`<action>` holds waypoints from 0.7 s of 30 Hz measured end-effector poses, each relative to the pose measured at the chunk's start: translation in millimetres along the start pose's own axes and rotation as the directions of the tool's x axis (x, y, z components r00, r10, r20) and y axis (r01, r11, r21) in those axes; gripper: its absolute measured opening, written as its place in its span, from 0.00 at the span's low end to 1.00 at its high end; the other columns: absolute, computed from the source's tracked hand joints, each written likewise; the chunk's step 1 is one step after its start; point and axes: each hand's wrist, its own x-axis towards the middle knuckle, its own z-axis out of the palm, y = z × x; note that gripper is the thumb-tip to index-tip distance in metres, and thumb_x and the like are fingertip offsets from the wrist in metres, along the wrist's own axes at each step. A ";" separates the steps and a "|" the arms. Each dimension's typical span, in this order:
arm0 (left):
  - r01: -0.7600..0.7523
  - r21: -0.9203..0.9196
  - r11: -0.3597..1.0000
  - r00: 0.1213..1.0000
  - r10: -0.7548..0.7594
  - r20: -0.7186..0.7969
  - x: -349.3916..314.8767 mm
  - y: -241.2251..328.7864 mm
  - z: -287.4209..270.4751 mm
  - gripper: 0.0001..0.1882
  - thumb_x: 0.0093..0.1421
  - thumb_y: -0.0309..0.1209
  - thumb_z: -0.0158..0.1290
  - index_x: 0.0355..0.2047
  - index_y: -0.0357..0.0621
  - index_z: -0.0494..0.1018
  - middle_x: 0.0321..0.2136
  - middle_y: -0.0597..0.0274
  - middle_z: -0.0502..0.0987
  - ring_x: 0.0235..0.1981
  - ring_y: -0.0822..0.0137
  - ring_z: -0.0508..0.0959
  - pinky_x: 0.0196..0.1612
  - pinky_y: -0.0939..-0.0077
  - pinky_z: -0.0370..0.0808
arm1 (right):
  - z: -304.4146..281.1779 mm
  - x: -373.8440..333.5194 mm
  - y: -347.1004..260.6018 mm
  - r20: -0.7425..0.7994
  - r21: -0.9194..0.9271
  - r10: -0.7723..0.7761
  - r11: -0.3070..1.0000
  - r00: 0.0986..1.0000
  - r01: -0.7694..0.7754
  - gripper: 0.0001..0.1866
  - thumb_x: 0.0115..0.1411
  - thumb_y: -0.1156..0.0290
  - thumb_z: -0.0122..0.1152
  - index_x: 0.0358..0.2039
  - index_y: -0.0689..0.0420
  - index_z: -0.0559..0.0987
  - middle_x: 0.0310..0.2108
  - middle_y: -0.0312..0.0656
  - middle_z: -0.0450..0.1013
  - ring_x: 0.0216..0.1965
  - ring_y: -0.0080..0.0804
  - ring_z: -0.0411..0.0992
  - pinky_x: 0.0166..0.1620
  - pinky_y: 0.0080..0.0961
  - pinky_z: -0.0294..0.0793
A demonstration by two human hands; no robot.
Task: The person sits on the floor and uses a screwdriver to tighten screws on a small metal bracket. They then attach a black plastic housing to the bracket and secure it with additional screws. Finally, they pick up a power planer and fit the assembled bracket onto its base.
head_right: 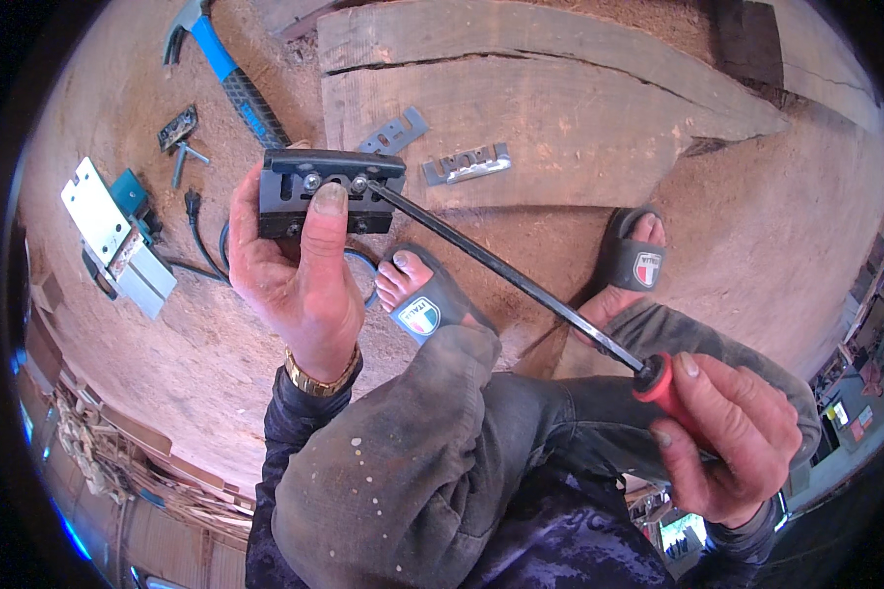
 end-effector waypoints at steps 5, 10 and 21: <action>0.033 -0.001 0.999 0.999 -0.033 0.013 -0.1 2.0 0.3 0.24 0.63 0.25 0.63 0.57 0.30 0.68 0.39 0.61 0.79 0.36 0.78 0.78 0.38 0.83 0.77 | 0.3 -1.9 0.5 -0.014 0.035 0.015 0.999 1.000 -0.015 0.24 0.48 0.72 0.72 0.47 0.69 0.83 0.35 0.58 0.81 0.26 0.43 0.79 0.31 0.31 0.77; 0.021 -0.051 0.998 1.000 -0.021 -0.001 0.4 -1.1 2.9 0.25 0.63 0.25 0.64 0.57 0.31 0.68 0.40 0.61 0.78 0.37 0.77 0.78 0.38 0.83 0.77 | -0.6 -1.7 0.4 -0.004 0.029 0.023 0.999 1.000 -0.023 0.24 0.48 0.72 0.72 0.47 0.70 0.83 0.35 0.57 0.81 0.26 0.42 0.79 0.31 0.30 0.77; -0.116 0.173 0.978 0.993 0.111 0.038 0.0 -6.8 1.0 0.26 0.62 0.23 0.63 0.58 0.30 0.67 0.45 0.57 0.76 0.42 0.73 0.78 0.43 0.80 0.78 | 7.6 3.0 -13.9 -0.007 -0.268 -0.129 0.956 0.992 0.123 0.32 0.42 0.84 0.77 0.52 0.60 0.81 0.37 0.54 0.81 0.27 0.41 0.78 0.29 0.29 0.76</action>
